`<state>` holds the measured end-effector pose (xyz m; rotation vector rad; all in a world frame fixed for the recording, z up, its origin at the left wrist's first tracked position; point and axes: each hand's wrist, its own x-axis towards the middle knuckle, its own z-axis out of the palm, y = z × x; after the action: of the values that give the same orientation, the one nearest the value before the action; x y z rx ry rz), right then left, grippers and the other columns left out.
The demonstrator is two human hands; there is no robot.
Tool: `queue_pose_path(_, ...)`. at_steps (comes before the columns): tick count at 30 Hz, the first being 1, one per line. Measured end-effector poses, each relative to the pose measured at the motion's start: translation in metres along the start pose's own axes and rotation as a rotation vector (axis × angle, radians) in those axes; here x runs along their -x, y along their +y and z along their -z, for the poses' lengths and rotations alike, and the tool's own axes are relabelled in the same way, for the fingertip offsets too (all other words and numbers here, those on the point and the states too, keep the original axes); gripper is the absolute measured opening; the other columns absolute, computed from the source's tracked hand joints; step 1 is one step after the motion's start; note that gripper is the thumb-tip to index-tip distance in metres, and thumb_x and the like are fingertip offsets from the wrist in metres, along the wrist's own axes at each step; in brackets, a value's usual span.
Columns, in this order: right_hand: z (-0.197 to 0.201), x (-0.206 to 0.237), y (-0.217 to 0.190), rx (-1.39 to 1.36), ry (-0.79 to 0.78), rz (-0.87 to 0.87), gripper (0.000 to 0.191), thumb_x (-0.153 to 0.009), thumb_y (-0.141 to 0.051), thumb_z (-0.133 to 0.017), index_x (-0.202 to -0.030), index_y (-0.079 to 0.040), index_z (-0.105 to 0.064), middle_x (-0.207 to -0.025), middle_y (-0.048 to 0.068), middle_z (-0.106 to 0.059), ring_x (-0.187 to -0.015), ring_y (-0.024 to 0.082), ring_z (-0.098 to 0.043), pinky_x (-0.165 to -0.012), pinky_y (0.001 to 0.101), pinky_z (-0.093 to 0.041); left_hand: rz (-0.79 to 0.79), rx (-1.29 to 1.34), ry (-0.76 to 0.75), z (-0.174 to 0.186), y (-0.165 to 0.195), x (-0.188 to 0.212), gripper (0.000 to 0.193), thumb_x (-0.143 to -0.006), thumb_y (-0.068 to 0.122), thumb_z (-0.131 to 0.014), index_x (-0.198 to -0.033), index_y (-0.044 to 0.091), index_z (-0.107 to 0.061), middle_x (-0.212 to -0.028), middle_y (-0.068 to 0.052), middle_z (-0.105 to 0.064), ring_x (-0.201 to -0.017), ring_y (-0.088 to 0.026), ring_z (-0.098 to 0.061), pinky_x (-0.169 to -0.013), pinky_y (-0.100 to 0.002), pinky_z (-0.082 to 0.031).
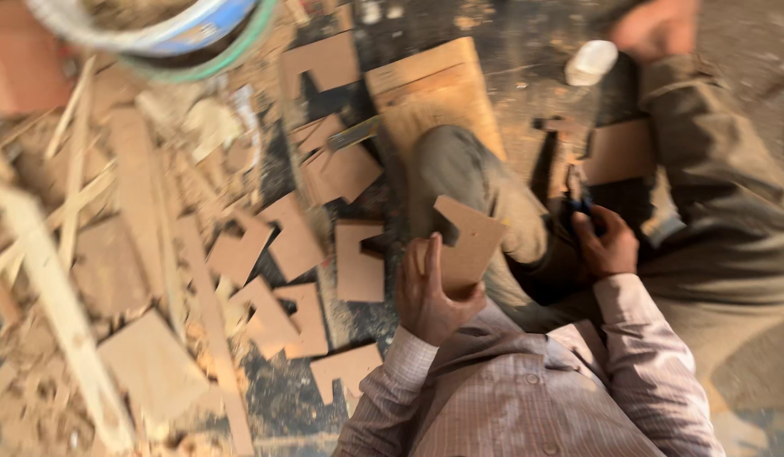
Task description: The person sits on the workshop floor and uses pliers to pull nails out of small cut wooden pieces, then files the wood edges with a flat file. They handle the pieces one at a time, turning them over and setting finished pieces aside among the scrap wood.
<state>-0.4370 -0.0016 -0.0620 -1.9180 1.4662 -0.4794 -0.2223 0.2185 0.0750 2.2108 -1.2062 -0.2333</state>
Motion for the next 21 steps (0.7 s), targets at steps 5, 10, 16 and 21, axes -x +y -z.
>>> queue_pose_path(5,0.004,-0.005,0.005,-0.092,-0.032,0.036,0.043,-0.104,-0.04,-0.077,-0.123,-0.002,-0.076,-0.102,0.017,-0.075,-0.093,0.021,-0.071,-0.085,0.0349,-0.055,0.234,0.23,0.022,0.007,-0.024,0.017,0.084,-0.07,0.043,-0.086,-0.139,0.006,-0.056,-0.123,-0.021,-0.055,-0.11,-0.037,-0.063,-0.084,-0.05,-0.059)
queue_pose_path(10,0.003,-0.005,0.005,-0.204,-0.088,0.048,0.038,-0.105,-0.032,-0.077,-0.124,0.001,-0.075,-0.102,0.015,-0.075,-0.092,0.015,-0.069,-0.083,0.0293,-0.054,0.412,0.083,0.179,0.005,-0.08,0.036,0.078,-0.072,0.048,-0.088,-0.132,0.009,-0.058,-0.124,-0.021,-0.056,-0.103,-0.037,-0.068,-0.076,-0.05,-0.063)
queue_pose_path(16,0.003,-0.002,-0.002,-0.393,-0.191,0.013,0.037,-0.108,-0.026,-0.07,-0.126,0.007,-0.069,-0.106,0.013,-0.076,-0.094,0.014,-0.071,-0.082,0.0257,-0.055,0.665,-0.293,0.177,0.024,-0.152,0.049,0.081,-0.067,0.051,-0.085,-0.133,0.012,-0.057,-0.12,-0.02,-0.056,-0.091,-0.039,-0.071,-0.07,-0.054,-0.062)
queue_pose_path(21,0.003,0.001,-0.003,-0.403,-0.194,-0.029,0.036,-0.107,-0.025,-0.069,-0.125,0.007,-0.069,-0.107,0.014,-0.076,-0.093,0.015,-0.071,-0.082,0.0291,-0.057,0.714,-0.406,0.005,0.012,-0.165,0.039,0.083,-0.069,0.054,-0.08,-0.136,0.012,-0.055,-0.12,-0.021,-0.051,-0.096,-0.044,-0.069,-0.07,-0.058,-0.061)
